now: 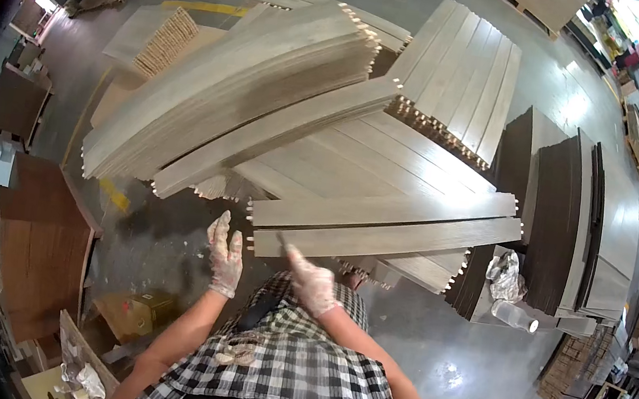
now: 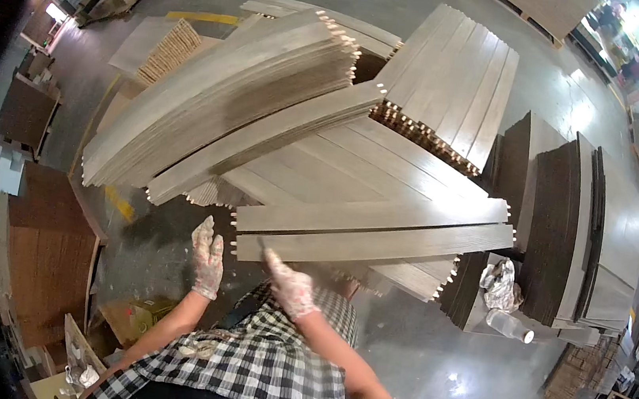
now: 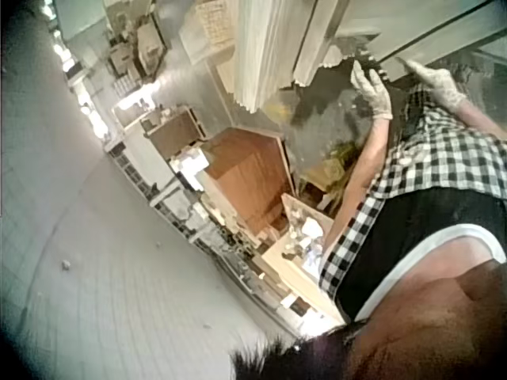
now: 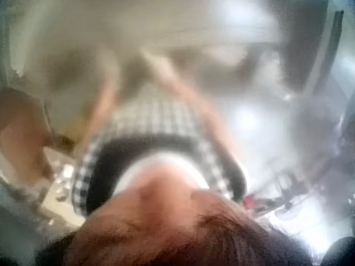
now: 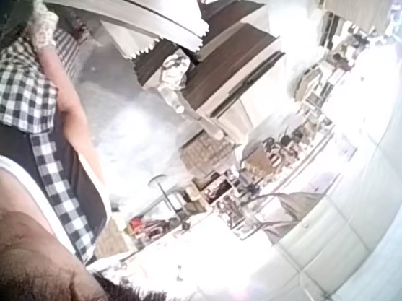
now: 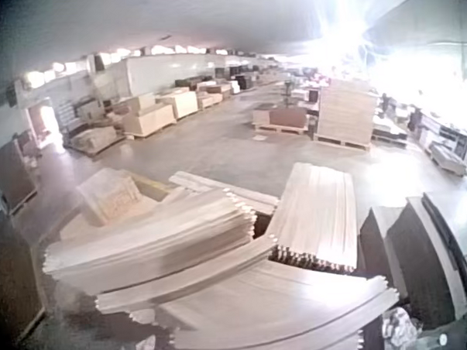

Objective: The person picks up wooden planks from a pile by hand, turns them over to view the surfaces and edges, and places them onto a stack.

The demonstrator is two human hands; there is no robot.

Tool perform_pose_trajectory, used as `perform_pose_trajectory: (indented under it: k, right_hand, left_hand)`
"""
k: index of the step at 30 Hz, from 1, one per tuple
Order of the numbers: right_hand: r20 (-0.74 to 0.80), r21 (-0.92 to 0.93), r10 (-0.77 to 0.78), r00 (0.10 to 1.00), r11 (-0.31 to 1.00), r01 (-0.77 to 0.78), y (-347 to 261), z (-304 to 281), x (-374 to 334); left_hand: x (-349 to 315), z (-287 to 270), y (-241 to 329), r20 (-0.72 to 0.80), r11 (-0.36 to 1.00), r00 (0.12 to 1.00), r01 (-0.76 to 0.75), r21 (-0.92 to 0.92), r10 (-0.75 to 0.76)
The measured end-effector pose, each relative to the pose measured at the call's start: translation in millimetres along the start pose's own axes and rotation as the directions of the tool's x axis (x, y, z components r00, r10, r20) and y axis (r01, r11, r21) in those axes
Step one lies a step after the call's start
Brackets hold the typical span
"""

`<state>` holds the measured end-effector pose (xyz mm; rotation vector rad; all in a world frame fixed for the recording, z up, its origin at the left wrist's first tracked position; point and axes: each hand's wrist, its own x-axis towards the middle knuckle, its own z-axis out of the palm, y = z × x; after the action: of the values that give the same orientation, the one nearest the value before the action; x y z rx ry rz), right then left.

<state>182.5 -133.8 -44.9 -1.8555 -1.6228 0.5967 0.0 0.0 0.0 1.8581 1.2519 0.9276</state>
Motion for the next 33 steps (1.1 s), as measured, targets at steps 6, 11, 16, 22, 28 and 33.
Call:
perform_pose_trajectory:
  k: [6, 11, 16, 22, 28, 33]
  right_hand:
    - [-0.071, 0.068, 0.182, 0.981, 0.982, -0.177, -42, 14, 11]
    - [0.236, 0.235, -0.029, 0.971, 0.972, -0.028, -74, 8, 24]
    - [-0.122, 0.011, 0.117, 0.986, 0.993, -0.117, -26, -17, 3]
    - [-0.522, -0.026, 0.424, 0.74, 0.859, -0.511, 85, -119, -23]
    - [-0.688, 0.085, 0.645, 0.332, 0.526, -0.846, 272, -278, -100]
    - [-0.745, 0.238, 0.663, 0.079, 0.374, -0.896, 287, -346, -61]
  left_hand:
    - [4, -45, -8, -0.106, 0.997, 0.992, 0.067, 0.045, -0.061]
    - [14, -44, -16, -0.176, 0.996, 0.984, 0.025, -0.087, -0.04]
    - [23, -6, 19, 0.156, 0.951, 0.957, -0.268, 0.157, 0.244]
    - [26, 72, 88, 0.657, 0.779, 0.683, -0.583, 0.229, 0.319]
    - [34, 124, 111, 0.793, 0.663, 0.515, -0.723, 0.196, 0.327]
    - [40, 108, 102, 0.838, 0.593, 0.516, -0.736, 0.327, 0.178]
